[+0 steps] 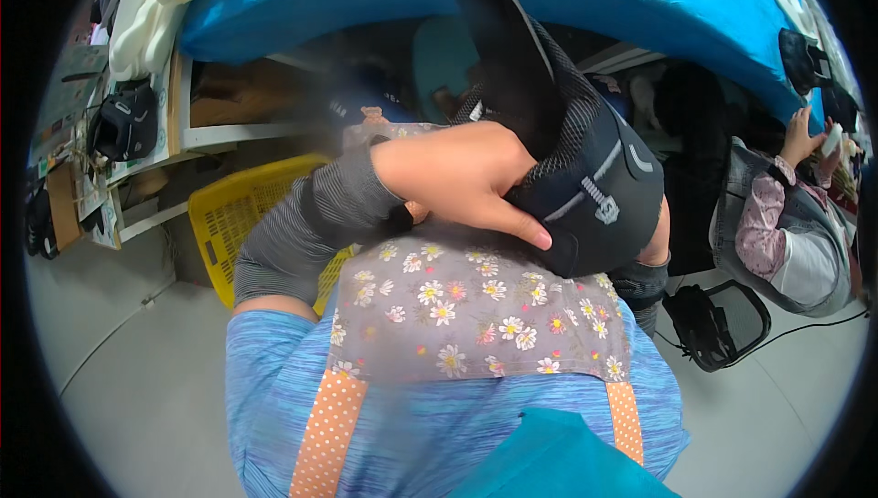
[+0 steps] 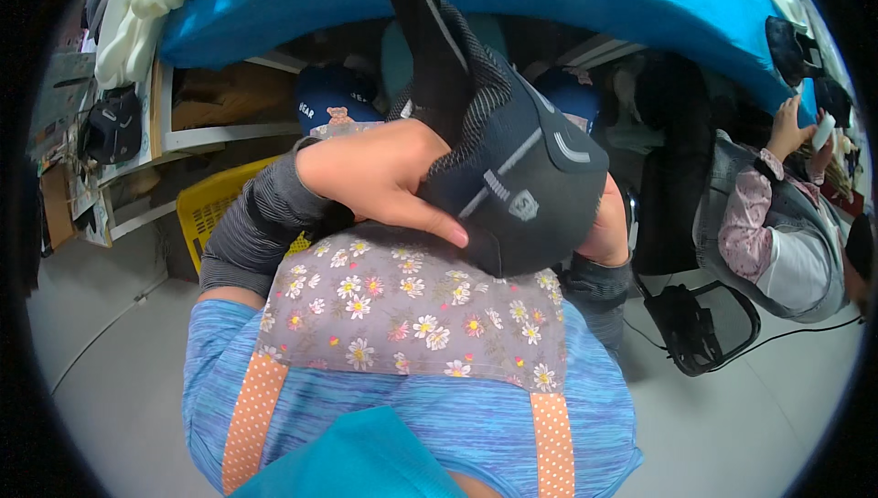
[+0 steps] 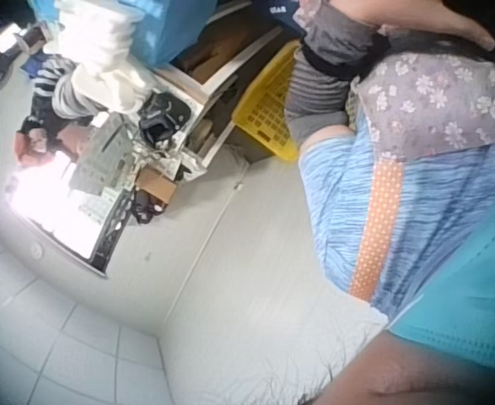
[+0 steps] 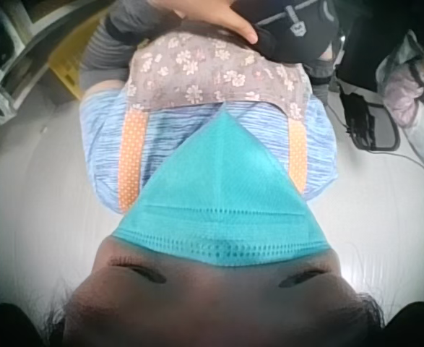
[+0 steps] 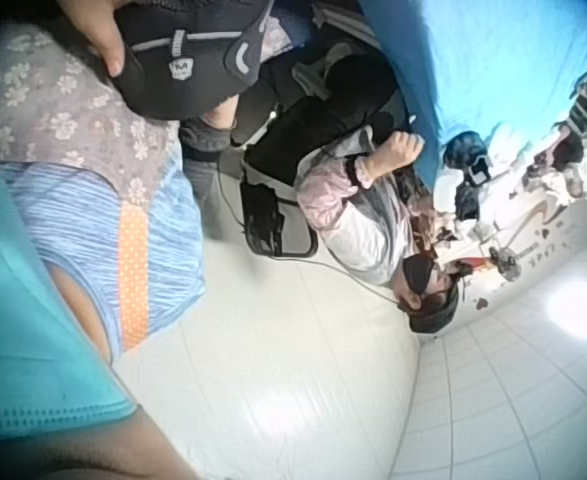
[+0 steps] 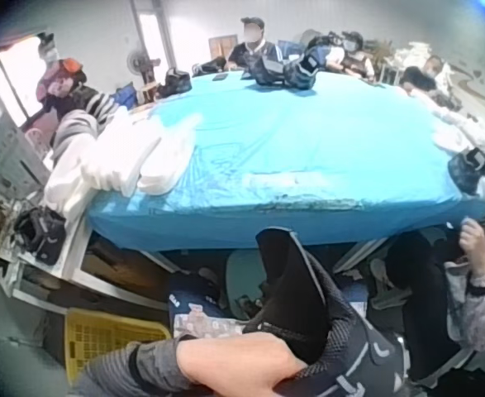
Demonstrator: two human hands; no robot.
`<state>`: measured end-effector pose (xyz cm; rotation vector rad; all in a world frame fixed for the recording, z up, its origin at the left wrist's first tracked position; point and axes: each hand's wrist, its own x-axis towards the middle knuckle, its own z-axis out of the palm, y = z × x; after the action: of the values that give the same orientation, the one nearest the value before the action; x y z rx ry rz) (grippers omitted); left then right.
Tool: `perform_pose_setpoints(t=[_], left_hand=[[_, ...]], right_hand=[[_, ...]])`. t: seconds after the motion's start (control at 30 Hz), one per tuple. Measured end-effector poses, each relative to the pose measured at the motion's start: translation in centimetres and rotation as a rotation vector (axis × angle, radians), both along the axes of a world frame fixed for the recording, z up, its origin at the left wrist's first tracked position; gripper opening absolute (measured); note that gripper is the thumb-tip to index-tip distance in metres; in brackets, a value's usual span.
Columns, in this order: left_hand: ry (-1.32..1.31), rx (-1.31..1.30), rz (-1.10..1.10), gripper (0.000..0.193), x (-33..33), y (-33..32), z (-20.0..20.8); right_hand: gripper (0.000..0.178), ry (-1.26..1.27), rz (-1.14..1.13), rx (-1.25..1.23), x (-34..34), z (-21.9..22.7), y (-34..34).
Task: The person manually fits and smooths a white foam interior lining into the black mesh upper of a shoe. They pull the lining through the opening, align the edges by hand, and press down on the interior materials to ensure a snug fit.
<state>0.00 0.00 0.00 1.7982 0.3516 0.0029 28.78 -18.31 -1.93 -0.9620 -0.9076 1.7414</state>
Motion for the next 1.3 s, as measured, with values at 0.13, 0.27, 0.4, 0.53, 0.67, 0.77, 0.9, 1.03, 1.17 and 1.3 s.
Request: perform_pose_setpoints(t=[0.13,0.27,0.4,0.53,0.67,0.77,0.9,1.03,1.17,1.3], left_hand=[[-0.092,0.340,-0.040,0.041,0.5,1.8,2.7],[-0.267,0.795,0.068,0.041,0.4,4.2,3.4],[-0.594,0.650,0.281,0.055,-0.2,4.1,4.3],[-0.698,0.156,0.324,0.045,-1.5,1.4,5.3],[-0.603,0.012,0.345,0.032,-0.4,0.9,5.1],[-0.524,-0.242,0.357,0.054,0.5,0.4,3.5],[-0.313,-0.155,0.342,0.045,-0.3,1.5,2.5],[-0.433,0.370,0.429,0.041,0.3,1.7,-1.0],[-0.578,-0.424,0.671,0.037,2.4,0.9,0.1],[-0.554,0.039,0.884,0.032,3.7,1.7,-0.9]], right_hand=[[0.048,-0.054,-0.029,0.192,0.0,-3.5,7.5],[0.048,-0.104,-0.103,0.292,-1.5,-3.6,10.0],[0.047,-0.158,-0.176,0.329,-2.6,-4.4,11.0],[0.047,-0.197,-0.216,0.345,-3.3,-5.3,11.7],[0.047,-0.222,-0.239,0.358,-3.7,-6.0,11.9],[0.047,-0.235,-0.239,0.364,-3.8,-6.1,12.1],[0.046,-0.255,-0.275,0.364,-3.8,-6.2,12.1],[0.046,-0.257,-0.278,0.374,-3.8,-6.6,12.5],[0.046,-0.260,-0.296,0.376,-3.8,-6.9,13.0],[0.045,-0.272,-0.296,0.373,-3.9,-7.4,13.1]])
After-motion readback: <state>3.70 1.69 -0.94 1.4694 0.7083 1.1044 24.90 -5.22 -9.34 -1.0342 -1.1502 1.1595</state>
